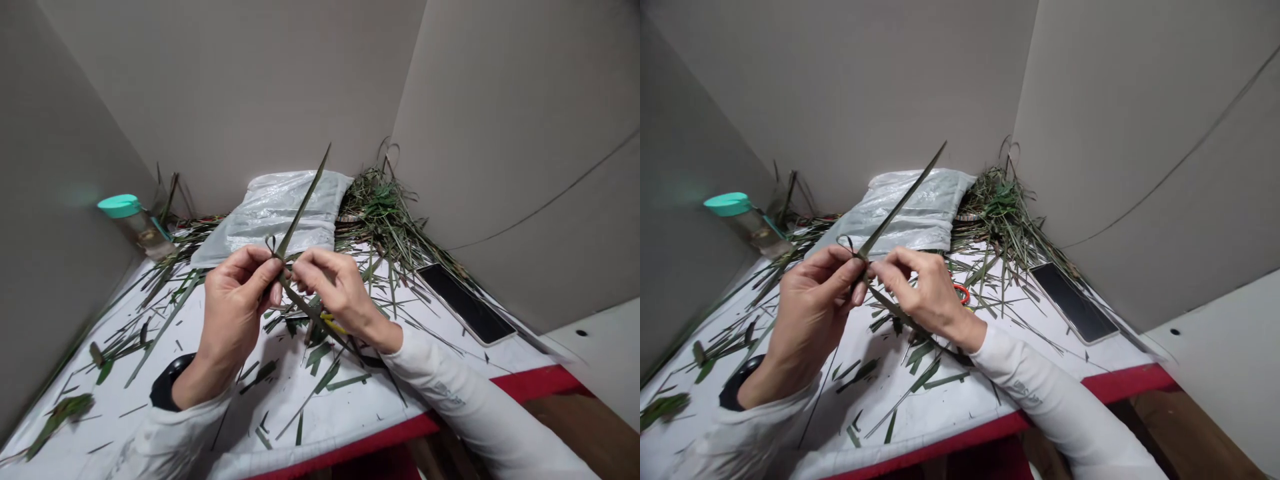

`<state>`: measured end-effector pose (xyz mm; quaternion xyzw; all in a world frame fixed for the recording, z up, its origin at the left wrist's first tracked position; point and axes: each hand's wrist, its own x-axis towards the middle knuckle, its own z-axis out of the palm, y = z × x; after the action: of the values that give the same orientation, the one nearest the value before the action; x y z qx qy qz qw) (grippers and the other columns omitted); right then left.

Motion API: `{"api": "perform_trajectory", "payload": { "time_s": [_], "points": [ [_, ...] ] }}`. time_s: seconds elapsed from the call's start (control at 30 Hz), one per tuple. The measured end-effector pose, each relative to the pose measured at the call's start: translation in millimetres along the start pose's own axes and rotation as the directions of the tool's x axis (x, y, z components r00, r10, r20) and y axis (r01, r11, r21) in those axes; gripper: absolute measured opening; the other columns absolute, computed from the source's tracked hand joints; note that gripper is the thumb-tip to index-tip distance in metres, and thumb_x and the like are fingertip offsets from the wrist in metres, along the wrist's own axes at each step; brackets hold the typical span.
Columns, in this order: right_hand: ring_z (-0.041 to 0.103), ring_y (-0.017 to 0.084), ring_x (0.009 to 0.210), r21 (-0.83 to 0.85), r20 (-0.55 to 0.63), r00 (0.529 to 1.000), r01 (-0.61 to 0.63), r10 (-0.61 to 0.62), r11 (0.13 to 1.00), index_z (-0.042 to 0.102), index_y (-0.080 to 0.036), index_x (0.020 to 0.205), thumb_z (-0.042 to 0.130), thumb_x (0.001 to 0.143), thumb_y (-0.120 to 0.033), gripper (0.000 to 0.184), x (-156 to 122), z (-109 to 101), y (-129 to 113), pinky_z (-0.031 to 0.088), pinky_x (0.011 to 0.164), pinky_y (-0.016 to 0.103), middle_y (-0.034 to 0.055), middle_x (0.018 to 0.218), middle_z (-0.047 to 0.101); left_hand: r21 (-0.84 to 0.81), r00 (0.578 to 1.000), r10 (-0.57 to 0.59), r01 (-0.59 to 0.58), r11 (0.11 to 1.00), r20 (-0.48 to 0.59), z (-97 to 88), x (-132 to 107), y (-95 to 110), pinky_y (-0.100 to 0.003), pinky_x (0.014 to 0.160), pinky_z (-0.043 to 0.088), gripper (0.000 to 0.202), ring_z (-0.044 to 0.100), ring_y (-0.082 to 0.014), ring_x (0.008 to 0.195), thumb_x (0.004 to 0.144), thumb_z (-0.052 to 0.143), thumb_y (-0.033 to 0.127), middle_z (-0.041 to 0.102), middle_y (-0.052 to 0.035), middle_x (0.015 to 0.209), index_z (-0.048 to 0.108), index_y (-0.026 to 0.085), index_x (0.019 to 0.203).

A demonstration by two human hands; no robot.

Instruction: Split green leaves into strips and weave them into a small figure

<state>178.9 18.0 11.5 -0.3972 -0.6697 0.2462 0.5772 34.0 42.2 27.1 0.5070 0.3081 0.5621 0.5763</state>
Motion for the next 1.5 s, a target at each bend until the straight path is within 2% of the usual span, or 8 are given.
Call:
{"api": "perform_trajectory", "payload": {
  "time_s": [0.1,0.3,0.53,0.6,0.83,1.07,1.2,1.5],
  "points": [
    [0.054,0.012,0.064,0.060,-0.043,0.998,-0.051,0.053,0.997,0.059,-0.020,0.078,0.056,0.094,-0.035,0.023,3,-7,-5,0.042,0.063,0.026,-0.0025,0.070,0.058,-0.002,0.998,-0.020,0.020,1.000,0.057,1.4,-4,0,-0.013,0.040,0.037,0.013,0.050,-0.0037,0.042,0.072,0.078,0.017,0.058,0.0048,0.059,0.065,0.016,0.070],
    [0.049,0.010,0.062,0.240,-0.023,0.993,-0.111,0.120,0.964,0.057,-0.019,0.075,0.062,0.088,-0.029,0.017,7,-8,-8,0.041,0.061,0.025,-0.0045,0.067,0.054,0.041,0.994,-0.049,0.045,0.998,0.101,4.2,-8,0,-0.013,0.040,0.034,0.011,0.051,-0.0040,0.042,0.074,0.077,0.016,0.057,0.0045,0.057,0.066,0.018,0.070],
    [0.047,0.011,0.066,0.544,0.180,0.954,-0.298,0.238,0.784,0.059,-0.018,0.077,0.065,0.086,-0.032,0.018,8,-8,2,0.040,0.063,0.026,-0.0026,0.072,0.052,0.115,0.993,-0.057,0.045,0.992,0.101,3.9,-8,0,-0.017,0.041,0.033,0.010,0.050,-0.0057,0.042,0.074,0.076,0.017,0.060,0.0030,0.058,0.067,0.018,0.071],
    [0.046,0.011,0.065,0.584,0.175,0.951,-0.308,0.254,0.751,0.058,-0.018,0.074,0.066,0.086,-0.033,0.021,7,-7,4,0.039,0.063,0.025,-0.0030,0.071,0.050,0.128,0.991,-0.071,0.056,0.990,0.111,3.7,-8,-1,-0.017,0.040,0.032,0.010,0.050,-0.0056,0.042,0.074,0.076,0.018,0.059,0.0034,0.057,0.067,0.018,0.071],
    [0.038,0.009,0.057,0.413,-0.111,0.971,-0.148,0.211,0.899,0.053,-0.018,0.062,0.066,0.085,-0.027,0.028,3,-4,-1,0.031,0.055,0.025,-0.0055,0.059,0.044,0.179,0.980,-0.162,0.140,0.974,0.114,6.7,-8,-1,-0.016,0.039,0.029,0.014,0.047,-0.0058,0.039,0.071,0.076,0.019,0.053,0.0051,0.048,0.063,0.018,0.066],
    [0.049,0.011,0.060,0.261,-0.094,0.977,-0.160,0.190,0.952,0.061,-0.017,0.071,0.061,0.087,-0.028,0.019,7,-5,-2,0.038,0.057,0.025,-0.0038,0.062,0.053,0.182,0.982,-0.172,0.155,0.971,0.081,4.9,-3,-5,-0.015,0.038,0.032,0.016,0.047,-0.0058,0.040,0.070,0.077,0.020,0.054,0.0055,0.051,0.061,0.018,0.067],
    [0.059,0.011,0.071,0.311,-0.068,0.977,-0.171,0.201,0.935,0.067,-0.015,0.084,0.066,0.080,-0.021,0.007,10,-3,4,0.047,0.068,0.025,-0.0016,0.077,0.065,0.168,0.990,-0.123,0.110,0.980,0.070,2.9,0,-10,-0.014,0.039,0.034,0.015,0.047,-0.0052,0.040,0.070,0.076,0.019,0.054,0.0063,0.052,0.062,0.017,0.067],
    [0.064,0.013,0.075,0.444,-0.114,0.946,-0.223,0.302,0.868,0.067,-0.017,0.080,0.074,0.072,-0.019,0.011,9,1,7,0.051,0.073,0.025,-0.0012,0.079,0.068,0.240,0.996,-0.078,0.065,0.969,0.046,-0.6,3,-16,-0.015,0.036,0.029,0.015,0.046,-0.0066,0.039,0.074,0.075,0.023,0.055,0.0053,0.047,0.062,0.018,0.069]
  ]
}}
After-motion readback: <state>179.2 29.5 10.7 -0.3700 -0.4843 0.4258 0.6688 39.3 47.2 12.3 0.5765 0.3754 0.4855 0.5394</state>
